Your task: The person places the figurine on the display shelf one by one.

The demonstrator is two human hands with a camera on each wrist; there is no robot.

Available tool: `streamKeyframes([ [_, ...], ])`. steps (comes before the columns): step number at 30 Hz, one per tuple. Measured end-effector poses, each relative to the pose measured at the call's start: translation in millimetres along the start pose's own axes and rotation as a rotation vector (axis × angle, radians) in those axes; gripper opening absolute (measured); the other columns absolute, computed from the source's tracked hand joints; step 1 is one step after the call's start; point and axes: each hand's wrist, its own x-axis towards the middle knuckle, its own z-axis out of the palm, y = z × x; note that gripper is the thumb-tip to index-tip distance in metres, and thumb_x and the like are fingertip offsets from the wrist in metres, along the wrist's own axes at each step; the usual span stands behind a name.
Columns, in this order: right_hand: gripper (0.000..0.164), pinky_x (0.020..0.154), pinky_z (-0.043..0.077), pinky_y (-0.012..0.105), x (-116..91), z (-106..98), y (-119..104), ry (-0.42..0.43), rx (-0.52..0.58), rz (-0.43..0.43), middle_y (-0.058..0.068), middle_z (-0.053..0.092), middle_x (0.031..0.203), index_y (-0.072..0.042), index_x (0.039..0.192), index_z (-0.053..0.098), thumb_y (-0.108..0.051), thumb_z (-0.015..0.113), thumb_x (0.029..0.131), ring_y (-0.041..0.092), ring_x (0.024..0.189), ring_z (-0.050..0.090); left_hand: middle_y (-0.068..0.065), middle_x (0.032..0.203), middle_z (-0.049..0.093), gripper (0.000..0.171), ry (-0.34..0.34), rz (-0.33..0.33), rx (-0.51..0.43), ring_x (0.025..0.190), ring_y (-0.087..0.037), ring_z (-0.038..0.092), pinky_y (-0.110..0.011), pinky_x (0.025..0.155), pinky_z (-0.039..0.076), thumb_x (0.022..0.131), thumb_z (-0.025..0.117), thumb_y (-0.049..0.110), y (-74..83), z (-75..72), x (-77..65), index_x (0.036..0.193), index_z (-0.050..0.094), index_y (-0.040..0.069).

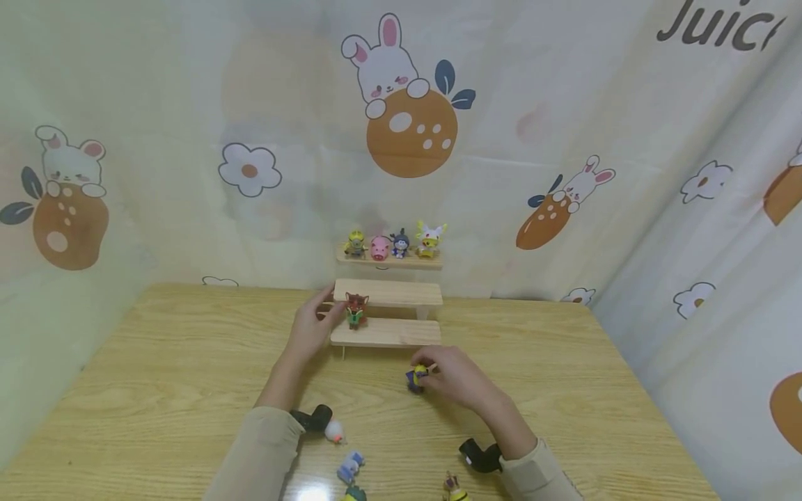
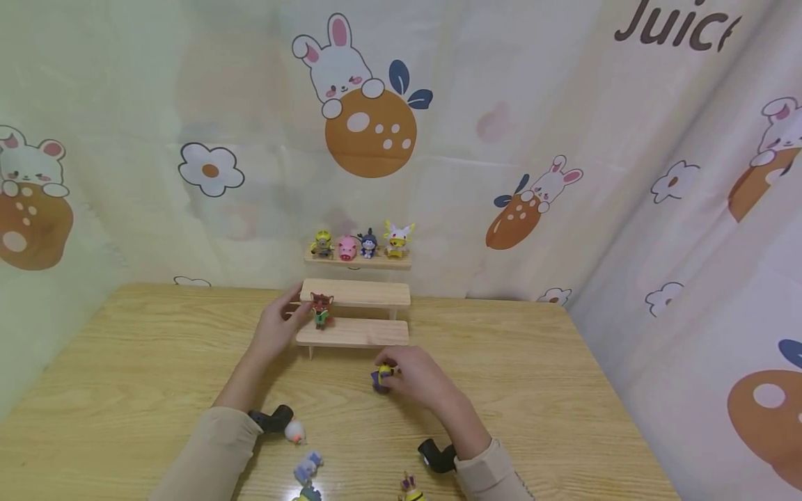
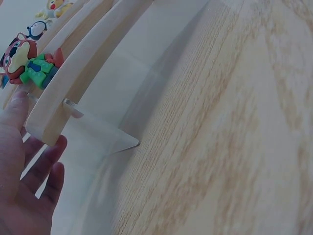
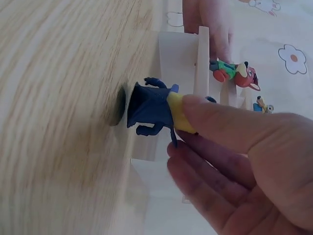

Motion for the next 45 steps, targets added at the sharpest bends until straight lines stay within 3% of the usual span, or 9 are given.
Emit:
streamKeyframes([
  [6,0.024,0.074,0.056,0.026,1,-2,0,0.023,0.021,0.041,0.004,0.07,0.099,-0.007,0.104,0.07,-0.009,0.075,0.081,0.015,0.088,0.067,-0.013,0.127,0.057,0.061,0.006,0.009,0.017,0.111,-0.027,0.059,-0.04,0.094,0.051,0.093,0.056,0.041,-0.1,-0.5,-0.7,0.145,0.039,0.016],
  [13,0.028,0.078,0.057,0.026,0,-7,3,0.05,0.078,0.038,0.006,0.069,0.108,-0.006,0.112,0.069,-0.011,0.071,0.084,0.019,0.094,0.067,-0.012,0.126,0.058,0.058,0.011,-0.001,0.016,0.108,-0.028,0.06,-0.04,0.093,0.052,0.094,0.057,0.038,1.1,0.2,-1.1,0.145,0.039,0.018],
  [20,0.026,0.079,0.057,0.026,-2,-17,3,0.144,0.152,0.062,0.001,0.069,0.106,-0.009,0.11,0.069,-0.011,0.071,0.084,0.016,0.092,0.067,-0.012,0.126,0.058,0.059,-0.002,-0.007,0.003,0.107,-0.028,0.06,-0.039,0.093,0.052,0.093,0.057,0.04,2.8,2.6,0.8,0.146,0.038,0.02],
  [26,0.025,0.082,0.057,0.03,6,-30,-11,0.264,0.162,0.081,0.003,0.07,0.104,-0.009,0.108,0.069,-0.009,0.073,0.083,0.018,0.093,0.068,-0.01,0.124,0.059,0.06,0.009,-0.018,-0.003,0.106,-0.028,0.061,-0.039,0.092,0.052,0.092,0.058,0.041,1.2,1.5,-1.3,0.145,0.039,0.019],
  [32,0.024,0.08,0.058,0.029,40,-58,-39,0.347,0.117,0.065,0.006,0.067,0.104,-0.008,0.108,0.068,-0.009,0.071,0.084,0.02,0.092,0.069,-0.01,0.126,0.058,0.059,0.014,-0.025,-0.003,0.106,-0.028,0.061,-0.039,0.092,0.053,0.092,0.058,0.041,-1.2,-0.7,-0.8,0.145,0.039,0.021],
  [39,0.022,0.079,0.057,0.026,97,-78,-74,0.278,-0.073,-0.019,0.007,0.065,0.104,-0.007,0.106,0.069,-0.012,0.071,0.085,0.018,0.089,0.068,-0.01,0.123,0.058,0.06,0.008,-0.023,-0.019,0.105,-0.027,0.06,-0.039,0.091,0.053,0.091,0.059,0.039,-2.5,-2.7,0.3,0.145,0.039,0.021],
  [45,0.021,0.077,0.053,0.028,134,-81,-85,0.204,-0.227,-0.043,0.003,0.067,0.1,-0.011,0.103,0.07,-0.017,0.074,0.083,0.015,0.085,0.062,-0.002,0.122,0.058,0.064,0.006,-0.071,-0.062,0.105,-0.022,0.058,-0.037,0.089,0.053,0.087,0.057,0.054,-4.2,3.2,-0.2,0.144,0.039,0.032],
])
